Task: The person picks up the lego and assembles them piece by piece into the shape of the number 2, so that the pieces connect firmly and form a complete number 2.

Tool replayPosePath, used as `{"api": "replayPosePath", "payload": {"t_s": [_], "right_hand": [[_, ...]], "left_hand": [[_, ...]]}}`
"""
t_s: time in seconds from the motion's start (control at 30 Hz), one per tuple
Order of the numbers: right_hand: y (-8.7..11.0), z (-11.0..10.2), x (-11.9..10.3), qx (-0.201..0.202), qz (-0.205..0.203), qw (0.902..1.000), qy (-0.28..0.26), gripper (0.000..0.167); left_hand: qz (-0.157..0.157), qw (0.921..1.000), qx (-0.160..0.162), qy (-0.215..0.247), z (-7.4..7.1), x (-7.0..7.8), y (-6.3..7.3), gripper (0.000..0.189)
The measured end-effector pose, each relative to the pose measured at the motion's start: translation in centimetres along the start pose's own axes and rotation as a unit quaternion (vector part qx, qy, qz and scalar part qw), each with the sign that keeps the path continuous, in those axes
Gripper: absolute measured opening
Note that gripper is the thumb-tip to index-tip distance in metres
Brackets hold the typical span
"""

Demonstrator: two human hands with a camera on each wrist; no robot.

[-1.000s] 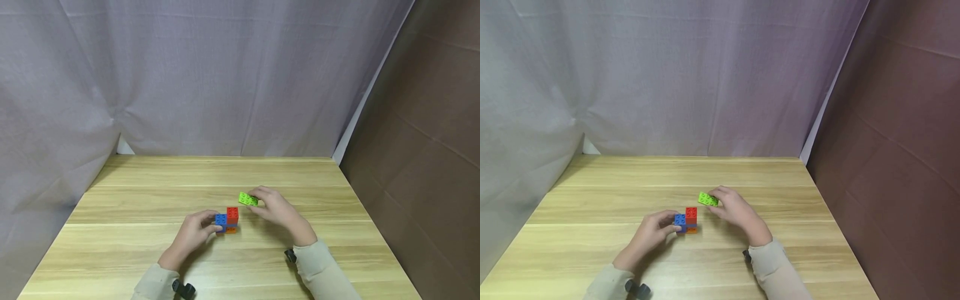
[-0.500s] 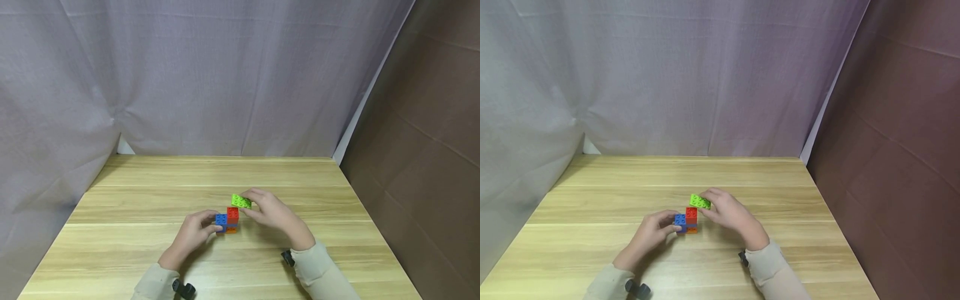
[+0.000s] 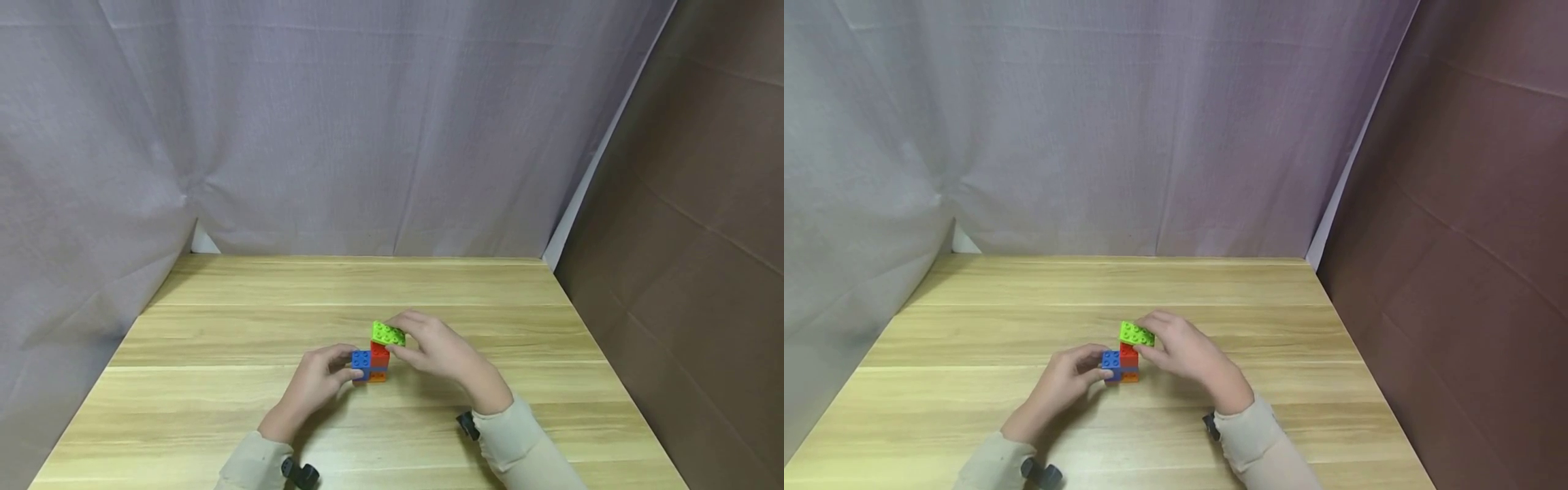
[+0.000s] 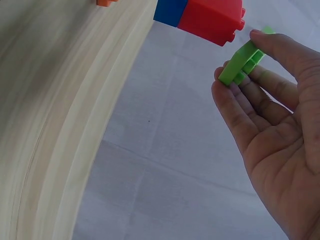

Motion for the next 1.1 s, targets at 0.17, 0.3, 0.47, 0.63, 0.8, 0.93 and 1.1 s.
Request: {"api": "replayPosePath", "payload": {"t_s": [0.17, 0.3, 0.47, 0.63, 0.8, 0.93, 1.1], "right_hand": [[0.1, 0.2, -0.4, -0.011, 0.002, 0.9999, -0.005, 0.033], [0.1, 0.3, -0.5, -0.019, 0.010, 0.9998, -0.002, 0.033], [0.1, 0.6, -0.6, -0.027, 0.016, 0.9995, 0.001, 0.033], [0.2, 0.9, -0.7, -0.038, 0.017, 0.9991, 0.006, 0.034], [0.2, 1.1, -0.8, -0.032, 0.007, 0.9994, 0.007, 0.035], [0.3, 1.1, -0.9, -0.028, 0.003, 0.9996, 0.006, 0.035], [0.2, 1.4, -0.9, -0.040, 0.009, 0.9992, 0.000, 0.036]], "left_hand": [[0.002, 1.0000, 0.001, 0.001, 0.0, 0.0, 0.0, 0.038], [0.002, 1.0000, 0.000, 0.001, 0.0, -0.1, 0.1, 0.038], [0.003, 1.0000, -0.001, -0.001, 0.0, -0.1, 0.1, 0.038], [-0.002, 1.0000, -0.001, -0.006, 0.0, 0.0, 0.3, 0.040], [-0.004, 1.0000, -0.001, -0.007, 0.0, 0.0, 0.3, 0.040], [-0.001, 1.0000, -0.001, -0.002, 0.1, 0.0, 0.2, 0.038], [0.001, 1.0000, -0.001, 0.008, 0.0, -0.1, 0.2, 0.035]]}}
Point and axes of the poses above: each hand's wrist, its own y-axis away from the middle knuckle, its own z-axis out of the palm, x = y × z, the point moved 6 cm from there along -y, towards the middle knuckle, and after that the axes turned 8 degrees about z, right-handed, at the moved point
